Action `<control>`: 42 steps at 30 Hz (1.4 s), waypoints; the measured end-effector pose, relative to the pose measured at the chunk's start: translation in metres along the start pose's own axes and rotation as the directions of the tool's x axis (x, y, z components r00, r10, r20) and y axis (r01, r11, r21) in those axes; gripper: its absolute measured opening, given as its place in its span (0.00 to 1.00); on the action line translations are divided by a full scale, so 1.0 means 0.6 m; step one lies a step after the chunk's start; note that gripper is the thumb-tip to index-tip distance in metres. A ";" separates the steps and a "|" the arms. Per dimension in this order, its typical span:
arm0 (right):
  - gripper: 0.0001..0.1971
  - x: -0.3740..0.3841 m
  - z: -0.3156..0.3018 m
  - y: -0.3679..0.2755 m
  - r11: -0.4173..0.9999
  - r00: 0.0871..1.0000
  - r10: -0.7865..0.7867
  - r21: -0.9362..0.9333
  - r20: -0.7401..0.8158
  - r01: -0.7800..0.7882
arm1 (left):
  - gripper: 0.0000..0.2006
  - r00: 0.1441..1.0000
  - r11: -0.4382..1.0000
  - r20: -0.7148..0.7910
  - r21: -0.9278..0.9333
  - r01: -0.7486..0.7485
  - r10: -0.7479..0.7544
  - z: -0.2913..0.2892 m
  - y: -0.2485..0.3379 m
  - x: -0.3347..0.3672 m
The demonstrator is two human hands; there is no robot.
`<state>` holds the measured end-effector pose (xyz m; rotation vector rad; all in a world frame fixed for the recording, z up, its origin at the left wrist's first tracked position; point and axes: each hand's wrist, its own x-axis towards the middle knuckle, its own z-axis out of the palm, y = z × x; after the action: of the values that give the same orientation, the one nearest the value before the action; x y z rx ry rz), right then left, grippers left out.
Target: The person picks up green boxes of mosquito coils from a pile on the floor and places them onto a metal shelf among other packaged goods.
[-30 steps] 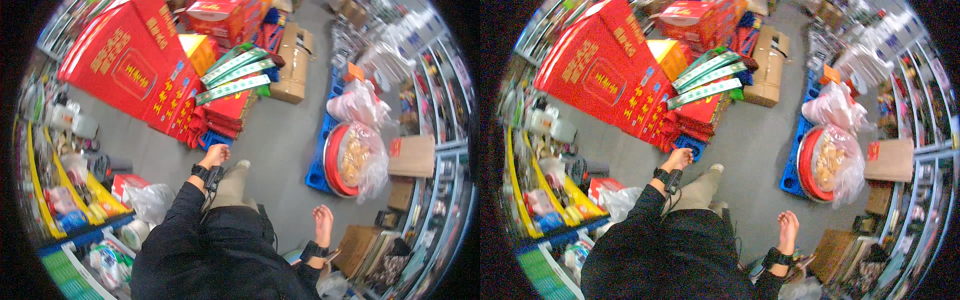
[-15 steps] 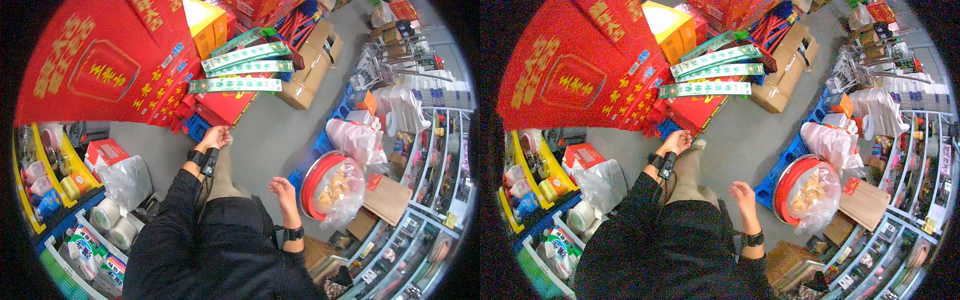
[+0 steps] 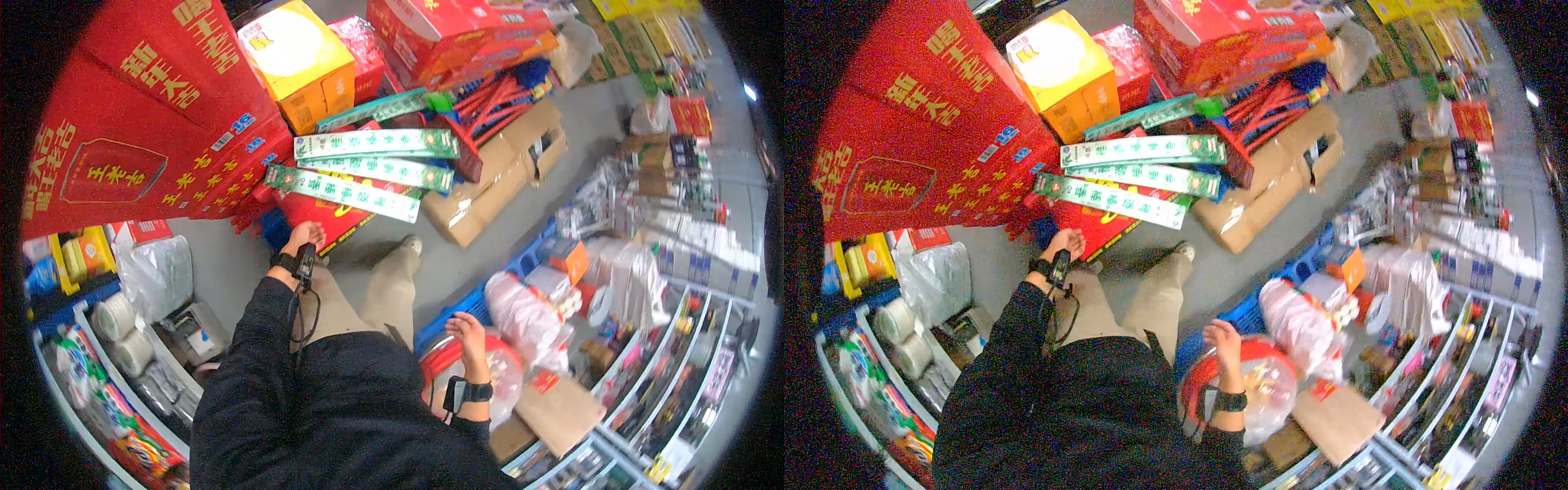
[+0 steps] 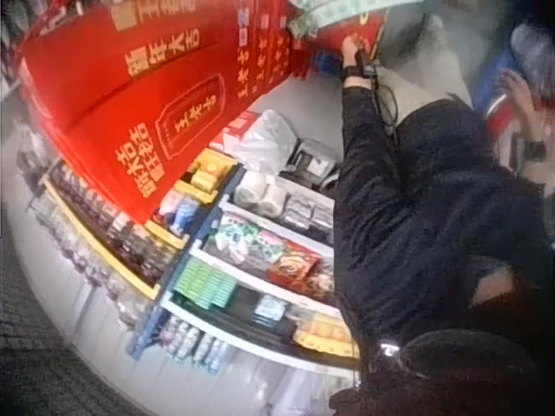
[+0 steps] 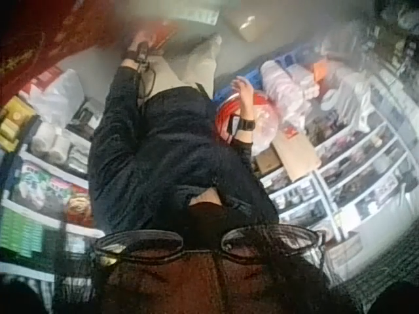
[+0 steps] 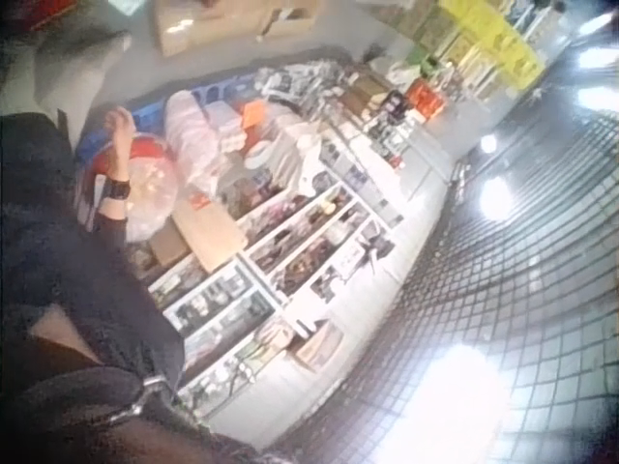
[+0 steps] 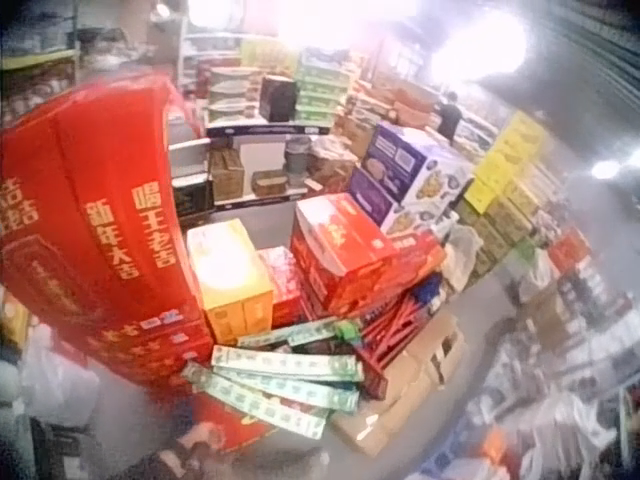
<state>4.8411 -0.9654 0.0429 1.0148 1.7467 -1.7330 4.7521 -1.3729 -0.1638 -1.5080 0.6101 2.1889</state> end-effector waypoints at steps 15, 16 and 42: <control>0.13 0.570 -0.119 -0.356 0.550 0.817 -0.387 -0.604 0.427 0.577 | 0.11 0.961 0.776 -0.153 0.624 -0.085 0.229 0.142 -0.200 -0.079; 0.13 0.600 -0.101 -0.360 0.488 0.770 -0.438 -0.597 0.464 0.637 | 0.11 0.950 0.625 -0.140 0.778 -0.069 0.279 0.126 -0.198 -0.077; 0.20 0.864 0.056 -0.171 0.966 0.996 -0.048 -0.252 0.072 0.064 | 0.15 0.941 0.988 -0.305 0.012 -0.151 0.147 0.215 -0.293 0.271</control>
<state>4.4387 -0.9020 -0.2952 0.7963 1.9124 -1.5071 4.6987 -1.1418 -0.2969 -1.8821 0.8356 2.0829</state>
